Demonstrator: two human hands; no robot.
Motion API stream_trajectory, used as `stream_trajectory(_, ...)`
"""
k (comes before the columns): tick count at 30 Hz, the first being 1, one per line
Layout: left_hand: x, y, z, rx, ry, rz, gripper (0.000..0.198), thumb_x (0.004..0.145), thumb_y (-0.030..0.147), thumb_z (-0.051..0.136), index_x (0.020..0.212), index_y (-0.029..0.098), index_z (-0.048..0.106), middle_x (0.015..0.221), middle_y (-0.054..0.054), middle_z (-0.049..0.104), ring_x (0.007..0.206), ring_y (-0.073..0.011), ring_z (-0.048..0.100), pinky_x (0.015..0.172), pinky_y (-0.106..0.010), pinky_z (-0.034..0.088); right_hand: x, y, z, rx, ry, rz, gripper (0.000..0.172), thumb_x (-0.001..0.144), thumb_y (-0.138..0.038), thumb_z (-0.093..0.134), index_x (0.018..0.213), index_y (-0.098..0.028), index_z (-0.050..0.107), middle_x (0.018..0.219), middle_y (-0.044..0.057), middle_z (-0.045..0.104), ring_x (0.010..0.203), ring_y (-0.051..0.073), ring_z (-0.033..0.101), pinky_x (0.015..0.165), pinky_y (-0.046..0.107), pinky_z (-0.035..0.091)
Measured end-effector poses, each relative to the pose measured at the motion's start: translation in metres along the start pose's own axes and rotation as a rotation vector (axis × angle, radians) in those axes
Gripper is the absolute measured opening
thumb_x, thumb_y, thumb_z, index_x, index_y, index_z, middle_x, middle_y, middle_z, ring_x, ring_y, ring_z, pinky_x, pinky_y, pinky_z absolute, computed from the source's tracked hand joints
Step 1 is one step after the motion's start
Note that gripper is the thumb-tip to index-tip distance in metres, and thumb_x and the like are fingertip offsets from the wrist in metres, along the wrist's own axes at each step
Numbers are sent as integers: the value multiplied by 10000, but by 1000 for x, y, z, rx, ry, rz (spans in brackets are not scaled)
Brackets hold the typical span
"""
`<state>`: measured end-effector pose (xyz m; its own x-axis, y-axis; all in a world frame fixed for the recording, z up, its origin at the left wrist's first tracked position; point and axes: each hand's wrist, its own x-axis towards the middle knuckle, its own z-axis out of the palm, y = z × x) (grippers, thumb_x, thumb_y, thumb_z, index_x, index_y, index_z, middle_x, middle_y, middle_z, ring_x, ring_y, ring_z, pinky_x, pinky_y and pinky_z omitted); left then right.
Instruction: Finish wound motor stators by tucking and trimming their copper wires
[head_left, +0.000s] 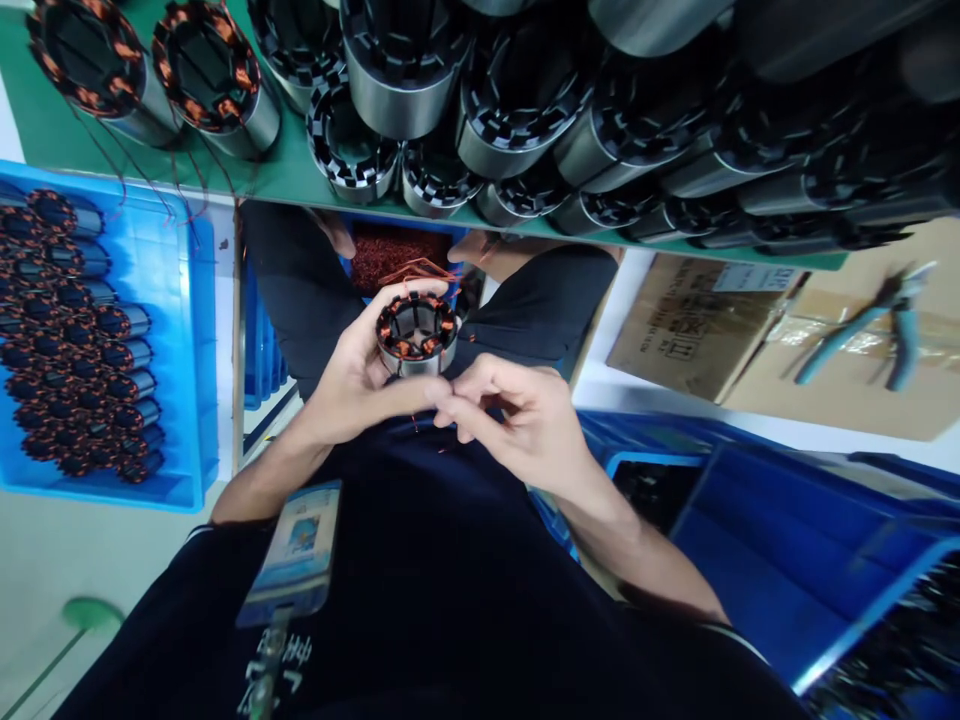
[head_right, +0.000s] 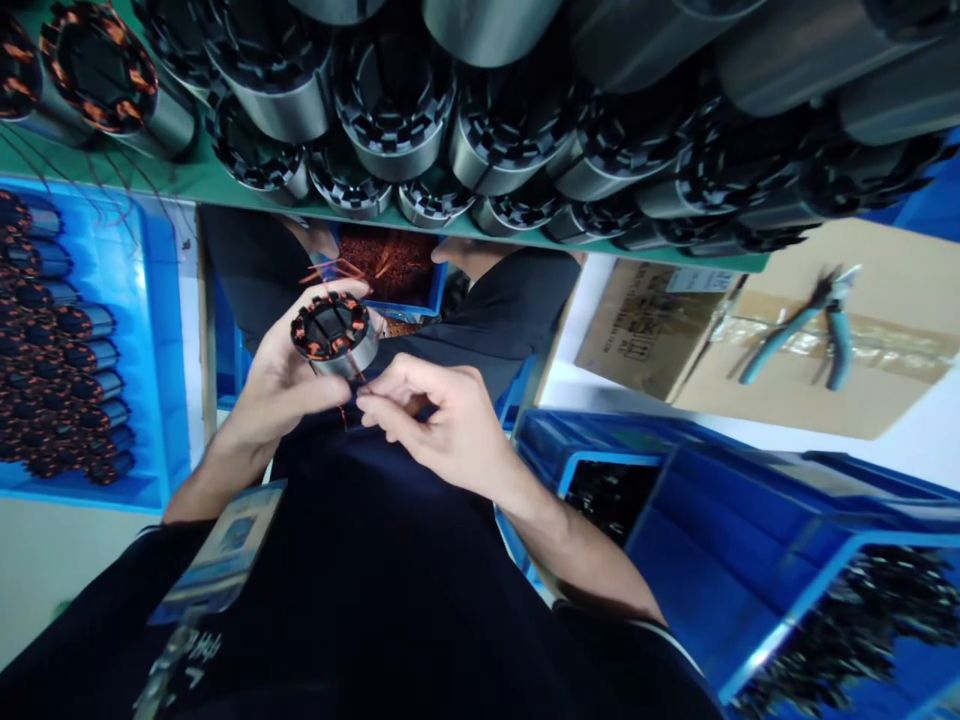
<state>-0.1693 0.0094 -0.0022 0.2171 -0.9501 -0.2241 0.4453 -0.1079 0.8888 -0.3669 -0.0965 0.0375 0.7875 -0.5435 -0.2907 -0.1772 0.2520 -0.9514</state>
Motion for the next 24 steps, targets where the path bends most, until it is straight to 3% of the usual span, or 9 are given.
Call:
stream_trajectory(2, 2, -1, 7, 110, 78, 124, 784, 758, 439, 1226, 1413, 231, 847, 1333, -117, 862, 1200, -282, 853, 1077, -369, 702, -1, 10, -3, -194, -27, -171, 253, 1126, -252, 915, 907, -210, 794, 761, -13, 804, 590, 106, 686, 612, 210, 551)
stream_trajectory(5, 6, 1, 17, 265, 105, 314, 572, 791, 388, 1193, 1232, 224, 867, 1167, -91, 883, 1074, -267, 848, 1044, -397, 694, 5, 23, -20, -356, -68, -292, 239, 1123, -227, 872, 893, -208, 809, 762, -12, 783, 624, 111, 677, 629, 225, 526)
stream_trajectory(7, 7, 6, 19, 293, 4, 389, 556, 789, 308, 1170, 1247, 232, 865, 1148, -84, 898, 1055, -271, 857, 1039, -409, 698, 11, 21, -39, -328, -62, -202, 174, 1105, -259, 913, 946, -213, 855, 827, 4, 836, 671, 131, 734, 626, 224, 546)
stream_trajectory(9, 8, 13, 18, 308, -97, 437, 611, 747, 250, 1161, 1277, 236, 858, 1197, -90, 912, 1099, -293, 877, 1074, -427, 711, 17, 6, -61, -199, -20, -44, 257, 1154, -403, 908, 977, -218, 892, 925, 47, 893, 743, 164, 809, 638, 236, 610)
stream_trajectory(12, 6, 26, 15, 326, -193, 349, 788, 759, 240, 1133, 1473, 273, 801, 1350, -99, 899, 1153, -314, 904, 1075, -440, 738, 21, -31, -80, -7, -96, 83, 379, 1204, -579, 852, 1071, -234, 935, 1018, 78, 923, 825, 186, 869, 719, 268, 709)
stream_trajectory(16, 1, 33, 16, 310, -311, 164, 1072, 787, 227, 1127, 1709, 414, 612, 1404, -37, 873, 1109, -287, 932, 949, -374, 736, 25, -68, -75, 46, -330, 161, 187, 1051, -337, 1026, 1120, -241, 881, 1008, 6, 925, 829, 164, 873, 754, 246, 720)
stream_trajectory(19, -5, 30, 18, 323, -334, 149, 1134, 789, 138, 1099, 1751, 455, 587, 1356, -15, 896, 1073, -298, 942, 895, -380, 732, 25, -73, -68, 13, -330, 128, 147, 1075, -244, 980, 1027, -234, 841, 912, -19, 888, 772, 144, 834, 693, 233, 674)
stream_trajectory(24, -7, 15, 18, 429, -195, 483, 866, 726, 195, 1096, 1526, 297, 781, 1273, -82, 899, 1073, -359, 920, 969, -510, 748, 9, -62, -90, -243, -218, -88, 68, 1117, -261, 963, 1088, -251, 902, 909, -5, 877, 723, 125, 803, 645, 231, 627)
